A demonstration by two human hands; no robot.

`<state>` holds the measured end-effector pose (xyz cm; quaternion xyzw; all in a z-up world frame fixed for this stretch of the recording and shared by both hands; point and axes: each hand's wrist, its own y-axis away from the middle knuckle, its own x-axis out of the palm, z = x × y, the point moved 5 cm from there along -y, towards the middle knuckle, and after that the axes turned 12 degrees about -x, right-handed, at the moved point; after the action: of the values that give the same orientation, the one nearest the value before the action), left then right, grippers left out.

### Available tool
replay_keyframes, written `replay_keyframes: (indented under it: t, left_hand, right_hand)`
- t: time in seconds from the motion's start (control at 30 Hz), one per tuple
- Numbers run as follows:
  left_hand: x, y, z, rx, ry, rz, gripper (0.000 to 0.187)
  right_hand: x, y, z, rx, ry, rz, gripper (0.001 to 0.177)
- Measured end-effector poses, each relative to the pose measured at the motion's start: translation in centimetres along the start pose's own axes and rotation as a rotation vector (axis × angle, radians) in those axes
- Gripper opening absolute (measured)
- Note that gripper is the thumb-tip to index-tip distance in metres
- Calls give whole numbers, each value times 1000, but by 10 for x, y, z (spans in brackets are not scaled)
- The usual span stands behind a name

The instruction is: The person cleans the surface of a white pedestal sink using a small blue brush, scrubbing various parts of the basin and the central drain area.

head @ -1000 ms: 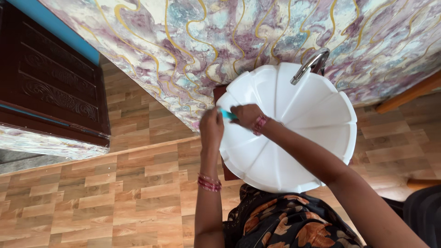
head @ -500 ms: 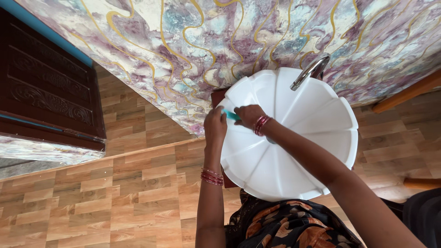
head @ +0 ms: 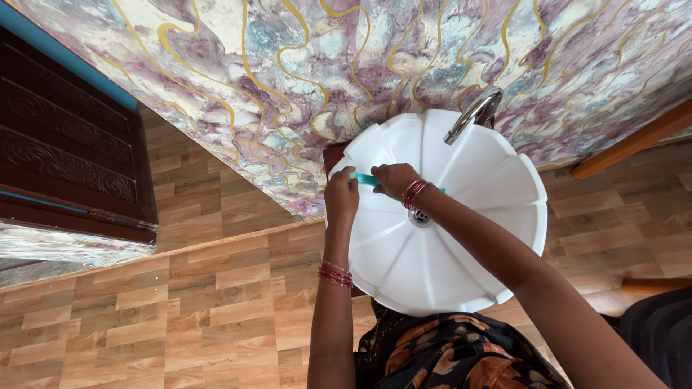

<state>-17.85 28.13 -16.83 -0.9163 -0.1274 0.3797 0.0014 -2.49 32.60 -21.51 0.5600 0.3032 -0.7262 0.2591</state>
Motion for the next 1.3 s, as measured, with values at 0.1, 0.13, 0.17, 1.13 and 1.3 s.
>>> replay_keyframes:
  t: [0.1, 0.13, 0.17, 1.13, 1.3]
  left_hand:
    - [-15, 7, -21, 194, 77, -180, 29]
    - [-25, 5, -34, 260, 110, -236, 30]
    - [-37, 3, -47, 325, 139, -297, 30]
    - [-59, 146, -45, -121, -87, 117, 24]
    - [-126, 197, -110, 182, -180, -124, 14]
  right_hand:
    - [-19, -12, -3, -19, 58, -71, 37]
    - [-36, -19, -7, -28, 85, -135, 36]
    - [-53, -25, -11, -47, 93, -205, 35]
    - [-12, 81, 68, -302, -182, 153, 34]
    - [-58, 96, 117, -533, -458, -73, 40]
